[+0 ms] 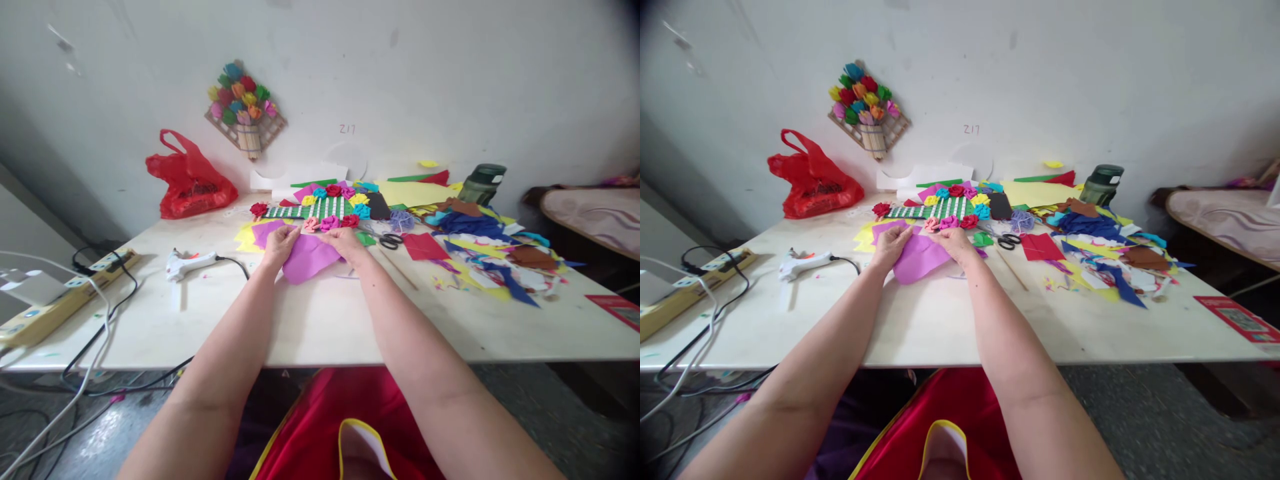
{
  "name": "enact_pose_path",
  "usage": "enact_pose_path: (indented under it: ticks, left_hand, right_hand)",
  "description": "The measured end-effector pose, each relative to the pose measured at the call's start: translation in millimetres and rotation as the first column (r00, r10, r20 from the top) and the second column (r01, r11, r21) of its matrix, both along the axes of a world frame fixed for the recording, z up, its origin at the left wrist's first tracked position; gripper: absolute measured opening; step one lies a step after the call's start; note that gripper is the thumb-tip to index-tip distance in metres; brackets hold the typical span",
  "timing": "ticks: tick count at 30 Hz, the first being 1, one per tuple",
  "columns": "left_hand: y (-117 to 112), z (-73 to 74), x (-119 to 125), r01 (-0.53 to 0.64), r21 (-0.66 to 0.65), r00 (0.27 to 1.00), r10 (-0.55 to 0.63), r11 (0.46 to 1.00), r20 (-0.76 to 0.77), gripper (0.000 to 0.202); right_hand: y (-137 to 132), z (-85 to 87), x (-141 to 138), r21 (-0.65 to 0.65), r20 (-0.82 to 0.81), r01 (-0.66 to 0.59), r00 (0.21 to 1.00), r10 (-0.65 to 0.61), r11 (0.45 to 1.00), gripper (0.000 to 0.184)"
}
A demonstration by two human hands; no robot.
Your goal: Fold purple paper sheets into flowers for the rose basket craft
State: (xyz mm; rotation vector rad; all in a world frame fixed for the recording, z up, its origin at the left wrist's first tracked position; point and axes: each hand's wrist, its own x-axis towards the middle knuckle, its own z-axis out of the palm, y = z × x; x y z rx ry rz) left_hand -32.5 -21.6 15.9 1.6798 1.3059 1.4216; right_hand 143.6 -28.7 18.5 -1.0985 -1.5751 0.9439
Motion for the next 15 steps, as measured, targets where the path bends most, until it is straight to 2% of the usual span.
enact_pose_path:
  ticks: [5,11,13,15]
  left_hand:
    - [-3.3,2.1,-3.0,0.033,0.022,0.998,-0.032,0.999,-0.062,0.044]
    - [-3.8,4.6,-5.6,0.034,0.110,0.967,-0.004,0.993,-0.255,0.044]
    - [-2.3,4.3,-4.6,0.034,0.131,0.962,0.003,0.991,-0.272,0.046]
    - [-0.5,3.3,-3.2,-0.012,0.142,0.972,0.045,0.990,-0.229,0.047]
  right_hand:
    - [2.8,0.5,0.9,0.065,0.038,0.036,0.999,-0.038,0.997,0.028]
    - [-4.5,5.4,-0.6,0.059,0.052,-0.081,0.996,0.078,0.995,0.025]
    - [-4.9,5.5,-2.4,0.063,0.001,-0.076,0.997,0.076,0.995,0.029]
    - [-3.9,5.0,-4.5,0.053,-0.134,-0.060,0.989,0.067,0.997,0.034]
